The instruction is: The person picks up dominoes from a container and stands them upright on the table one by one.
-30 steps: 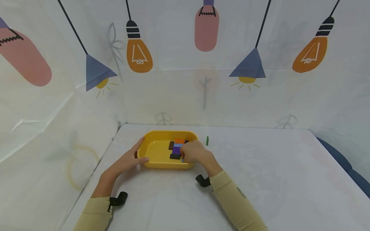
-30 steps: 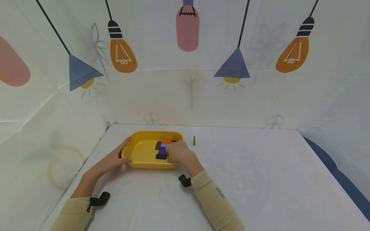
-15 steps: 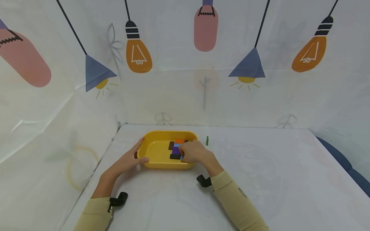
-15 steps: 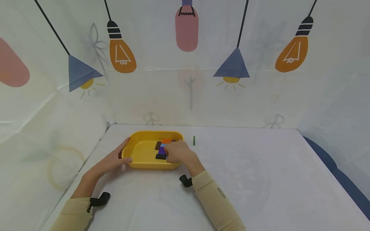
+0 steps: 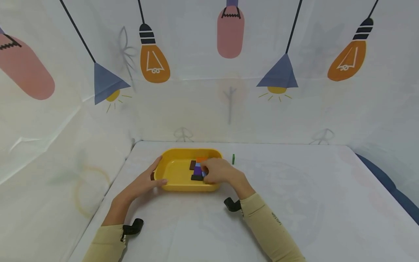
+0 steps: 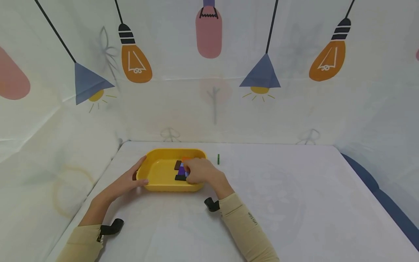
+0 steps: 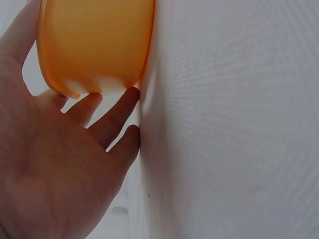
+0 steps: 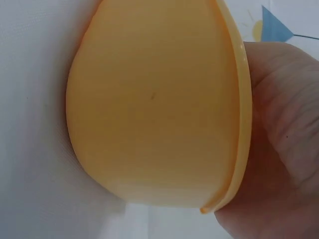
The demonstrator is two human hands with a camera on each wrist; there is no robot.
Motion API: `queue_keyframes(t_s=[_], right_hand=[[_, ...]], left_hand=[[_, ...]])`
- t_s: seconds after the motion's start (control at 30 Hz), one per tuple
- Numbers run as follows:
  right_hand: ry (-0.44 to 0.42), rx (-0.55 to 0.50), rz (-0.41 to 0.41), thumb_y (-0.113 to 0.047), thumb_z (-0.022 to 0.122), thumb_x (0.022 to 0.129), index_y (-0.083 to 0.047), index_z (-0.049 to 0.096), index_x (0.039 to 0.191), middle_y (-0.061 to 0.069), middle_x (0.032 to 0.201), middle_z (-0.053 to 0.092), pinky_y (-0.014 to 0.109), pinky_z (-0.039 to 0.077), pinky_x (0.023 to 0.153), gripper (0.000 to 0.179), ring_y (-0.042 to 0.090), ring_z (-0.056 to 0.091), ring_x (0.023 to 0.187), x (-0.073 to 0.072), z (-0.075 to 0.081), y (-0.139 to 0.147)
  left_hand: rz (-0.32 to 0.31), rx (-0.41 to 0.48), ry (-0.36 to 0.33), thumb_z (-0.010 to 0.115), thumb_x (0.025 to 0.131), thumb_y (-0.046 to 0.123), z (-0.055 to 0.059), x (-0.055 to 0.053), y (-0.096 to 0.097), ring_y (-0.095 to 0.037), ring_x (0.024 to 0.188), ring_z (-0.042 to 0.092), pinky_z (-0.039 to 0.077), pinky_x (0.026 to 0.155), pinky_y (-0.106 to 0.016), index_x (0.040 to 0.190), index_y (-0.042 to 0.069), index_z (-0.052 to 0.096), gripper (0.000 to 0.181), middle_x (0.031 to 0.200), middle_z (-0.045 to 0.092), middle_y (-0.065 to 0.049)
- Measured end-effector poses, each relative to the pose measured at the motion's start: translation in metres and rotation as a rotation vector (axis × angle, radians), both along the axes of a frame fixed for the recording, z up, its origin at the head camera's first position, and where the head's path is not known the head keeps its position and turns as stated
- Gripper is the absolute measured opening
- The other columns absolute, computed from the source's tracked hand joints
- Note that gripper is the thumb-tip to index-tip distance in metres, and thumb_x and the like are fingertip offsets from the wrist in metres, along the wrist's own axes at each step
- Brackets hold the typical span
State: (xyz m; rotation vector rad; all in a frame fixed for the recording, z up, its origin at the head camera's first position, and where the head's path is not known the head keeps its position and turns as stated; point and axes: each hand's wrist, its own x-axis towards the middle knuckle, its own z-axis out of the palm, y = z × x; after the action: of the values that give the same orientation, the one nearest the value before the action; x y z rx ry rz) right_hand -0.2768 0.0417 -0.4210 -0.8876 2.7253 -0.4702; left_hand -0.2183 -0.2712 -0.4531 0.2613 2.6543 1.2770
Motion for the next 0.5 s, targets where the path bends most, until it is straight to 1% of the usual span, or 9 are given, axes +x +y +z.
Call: queue_keyframes(t_s=[0.2, 0.3, 0.37, 0.5], right_hand=[[-0.067, -0.139, 0.009, -0.018, 0.07, 0.079, -0.022, 0.058, 0.092, -0.003, 0.083, 0.056, 0.029, 0.042, 0.066, 0.017, 0.015, 0.052, 0.079, -0.001, 0.006, 0.006], [-0.073, -0.195, 0.03, -0.015, 0.068, 0.079, -0.021, 0.058, 0.092, -0.002, 0.083, 0.056, 0.029, 0.042, 0.067, 0.017, 0.015, 0.052, 0.08, -0.002, 0.009, 0.01], [-0.059, -0.219, 0.041, -0.014, 0.067, 0.079, -0.02, 0.058, 0.092, -0.003, 0.083, 0.056, 0.028, 0.043, 0.068, 0.017, 0.015, 0.052, 0.08, -0.003, 0.01, 0.012], [-0.061, -0.271, 0.046, -0.014, 0.067, 0.08, -0.02, 0.058, 0.093, -0.002, 0.085, 0.058, 0.029, 0.045, 0.068, 0.017, 0.016, 0.053, 0.081, -0.005, 0.011, 0.016]], left_hand=[[0.007, -0.008, -0.01, 0.068, 0.09, 0.044, -0.002, -0.001, -0.002, -0.037, 0.154, 0.011, 0.017, 0.117, -0.069, 0.159, 0.038, -0.003, 0.099, 0.169, 0.006, -0.005], [0.005, -0.007, -0.007, 0.068, 0.09, 0.044, -0.003, -0.001, -0.003, -0.037, 0.154, 0.012, 0.018, 0.117, -0.069, 0.159, 0.038, -0.003, 0.099, 0.169, 0.006, -0.005], [0.003, -0.007, -0.004, 0.068, 0.091, 0.044, -0.003, -0.002, -0.003, -0.037, 0.154, 0.012, 0.018, 0.117, -0.069, 0.159, 0.038, -0.003, 0.099, 0.169, 0.006, -0.005], [-0.002, 0.002, -0.007, 0.068, 0.09, 0.044, -0.004, -0.002, -0.004, -0.037, 0.154, 0.013, 0.018, 0.116, -0.069, 0.159, 0.039, -0.002, 0.099, 0.169, 0.006, -0.006]])
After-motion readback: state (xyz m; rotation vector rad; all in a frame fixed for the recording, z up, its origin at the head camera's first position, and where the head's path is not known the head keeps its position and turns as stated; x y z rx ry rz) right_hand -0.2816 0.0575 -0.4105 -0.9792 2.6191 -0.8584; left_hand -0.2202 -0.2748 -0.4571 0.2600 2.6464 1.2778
